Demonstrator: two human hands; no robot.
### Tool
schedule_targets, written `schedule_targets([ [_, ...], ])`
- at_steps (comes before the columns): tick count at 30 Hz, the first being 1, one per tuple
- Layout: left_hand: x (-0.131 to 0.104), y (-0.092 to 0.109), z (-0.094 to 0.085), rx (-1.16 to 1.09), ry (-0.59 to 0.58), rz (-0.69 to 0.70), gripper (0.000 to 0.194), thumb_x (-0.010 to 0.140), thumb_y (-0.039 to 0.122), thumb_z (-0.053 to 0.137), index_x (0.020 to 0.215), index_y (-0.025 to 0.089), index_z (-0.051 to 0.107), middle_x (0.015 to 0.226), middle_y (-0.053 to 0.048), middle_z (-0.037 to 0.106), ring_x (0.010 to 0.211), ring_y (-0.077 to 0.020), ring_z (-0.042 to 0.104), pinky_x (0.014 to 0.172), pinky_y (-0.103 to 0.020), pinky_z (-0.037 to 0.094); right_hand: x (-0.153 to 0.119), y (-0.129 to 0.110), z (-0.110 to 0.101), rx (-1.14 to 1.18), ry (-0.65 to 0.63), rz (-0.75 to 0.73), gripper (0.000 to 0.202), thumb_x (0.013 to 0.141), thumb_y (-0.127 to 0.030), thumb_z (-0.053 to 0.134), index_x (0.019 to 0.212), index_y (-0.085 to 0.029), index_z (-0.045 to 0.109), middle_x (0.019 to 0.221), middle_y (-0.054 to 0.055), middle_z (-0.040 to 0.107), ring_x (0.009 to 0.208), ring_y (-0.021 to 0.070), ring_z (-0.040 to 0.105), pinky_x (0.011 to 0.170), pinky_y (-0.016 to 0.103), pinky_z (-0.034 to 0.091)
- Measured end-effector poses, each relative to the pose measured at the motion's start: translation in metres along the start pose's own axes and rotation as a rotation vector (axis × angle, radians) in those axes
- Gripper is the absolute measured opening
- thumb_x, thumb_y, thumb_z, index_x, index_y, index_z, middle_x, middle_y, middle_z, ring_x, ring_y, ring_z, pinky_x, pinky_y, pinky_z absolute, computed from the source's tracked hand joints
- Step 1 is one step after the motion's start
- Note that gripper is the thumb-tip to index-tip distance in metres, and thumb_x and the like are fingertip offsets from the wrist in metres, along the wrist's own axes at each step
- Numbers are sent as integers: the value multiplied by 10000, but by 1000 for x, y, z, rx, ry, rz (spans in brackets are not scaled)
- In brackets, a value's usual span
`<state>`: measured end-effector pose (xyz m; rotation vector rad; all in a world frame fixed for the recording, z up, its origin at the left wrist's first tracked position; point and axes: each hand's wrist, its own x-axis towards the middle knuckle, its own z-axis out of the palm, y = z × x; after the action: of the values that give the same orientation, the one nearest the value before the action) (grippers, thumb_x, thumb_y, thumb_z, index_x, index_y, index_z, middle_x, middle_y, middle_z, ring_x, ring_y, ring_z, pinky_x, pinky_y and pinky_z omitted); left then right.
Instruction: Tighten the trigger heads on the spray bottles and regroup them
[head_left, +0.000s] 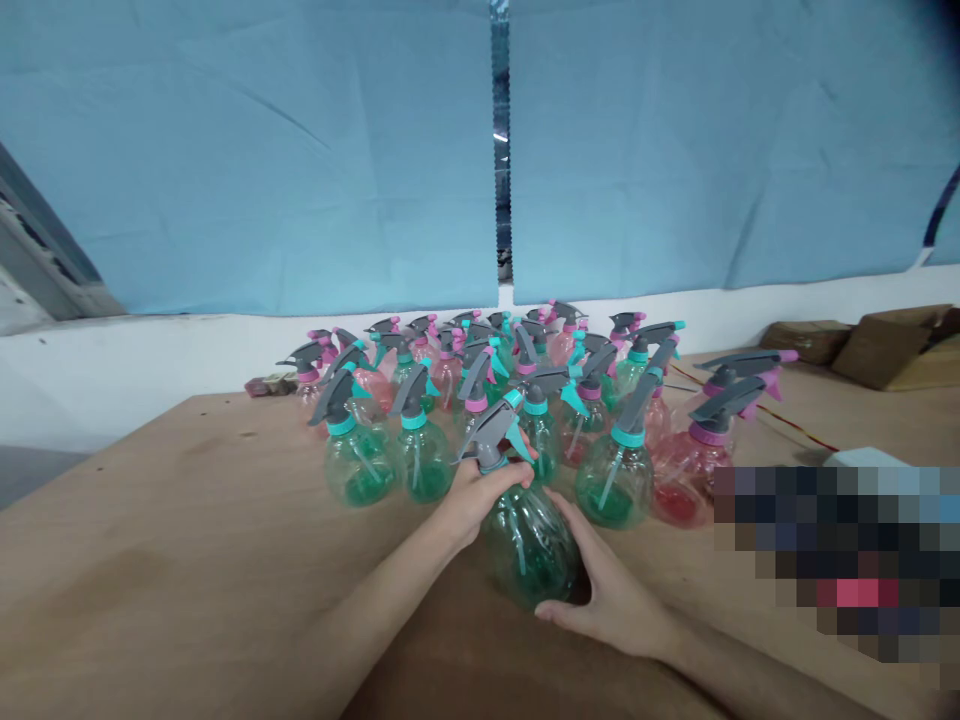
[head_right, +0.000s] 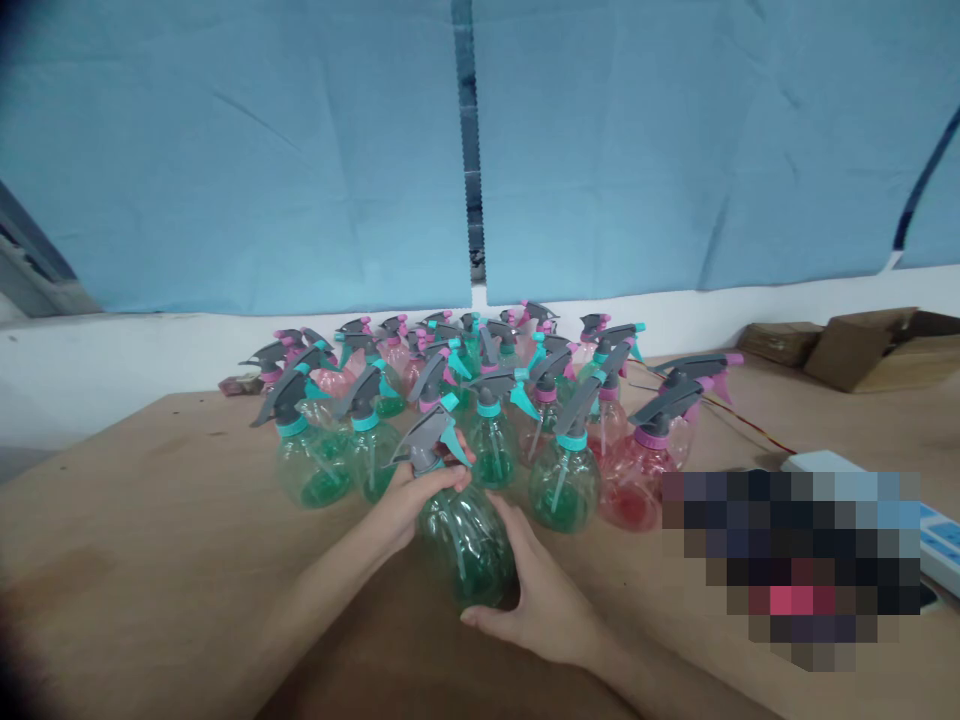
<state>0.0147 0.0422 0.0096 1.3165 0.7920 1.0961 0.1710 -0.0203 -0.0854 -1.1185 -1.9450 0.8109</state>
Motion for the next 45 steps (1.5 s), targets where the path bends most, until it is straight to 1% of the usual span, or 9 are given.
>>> schedule_targets([
  [6, 2, 3, -1, 31, -77, 39, 205, 627, 172, 607, 821, 174, 673, 621, 4, 580, 603, -126, 474, 691, -280, 398, 0, -1, -1, 3, -3, 6, 952, 698, -303, 671, 1406, -269, 36, 1485, 108, 152, 1350, 294, 175, 1081, 512, 195],
  [10, 2, 4, 0, 25, -73, 34, 223, 617, 157, 601, 828, 172, 675, 596, 15, 564, 600, -122, 473, 689, -275, 392, 0, -1, -1, -9, 4, -2, 950, 701, -289, 672, 1400, -285, 27, 1484, 100, 159, 1352, 288, 175, 1082, 505, 201],
  [20, -1, -1, 1, -48, -30, 35, 168, 615, 161, 610, 780, 159, 640, 726, -4, 595, 571, -97, 457, 649, -269, 386, -1, 0, 0, -22, -9, -17, 951, 719, -274, 667, 1394, -300, -2, 1484, 106, 140, 1355, 292, 158, 1079, 532, 193],
  [26, -2, 4, 2, 7, -37, 63, 212, 599, 143, 590, 797, 167, 662, 659, 4, 591, 582, -113, 465, 668, -275, 390, 0, -2, -1, -21, -10, -27, 943, 713, -266, 663, 1397, -282, 14, 1478, 117, 154, 1352, 301, 167, 1077, 548, 187],
  [31, -2, 4, 2, -6, -51, 67, 135, 597, 156, 589, 720, 160, 646, 678, -7, 596, 582, -114, 472, 666, -285, 397, 0, -3, -1, -28, -4, -19, 943, 708, -292, 664, 1401, -262, 26, 1477, 124, 163, 1348, 312, 173, 1077, 540, 186],
  [39, -6, 3, 2, 3, -65, 66, 152, 613, 163, 609, 765, 156, 605, 616, 12, 553, 569, -118, 470, 636, -278, 397, 0, -1, 0, -36, -16, -35, 991, 693, -330, 692, 1413, -252, 15, 1486, 123, 149, 1352, 293, 171, 1080, 510, 204],
  [41, -9, 4, 0, 45, -98, 69, 134, 658, 207, 611, 780, 152, 616, 684, -13, 583, 628, -134, 512, 686, -296, 418, 0, -1, 0, -38, -33, -60, 1007, 700, -341, 691, 1420, -242, -6, 1494, 125, 126, 1357, 284, 158, 1085, 499, 199],
  [43, -16, 3, -4, 141, -99, 55, 173, 682, 266, 631, 809, 149, 627, 810, -54, 619, 778, -180, 563, 800, -339, 420, 0, 0, -1, -51, -65, -79, 1026, 713, -364, 683, 1426, -240, -43, 1502, 114, 108, 1362, 278, 140, 1087, 491, 201],
  [45, -29, -2, -10, 300, -16, 76, 285, 666, 305, 672, 907, 164, 611, 974, -83, 615, 959, -233, 550, 902, -385, 385, 0, 0, -1, -86, -121, -67, 1024, 737, -396, 658, 1426, -246, -84, 1507, 100, 93, 1360, 287, 141, 1076, 495, 226],
])
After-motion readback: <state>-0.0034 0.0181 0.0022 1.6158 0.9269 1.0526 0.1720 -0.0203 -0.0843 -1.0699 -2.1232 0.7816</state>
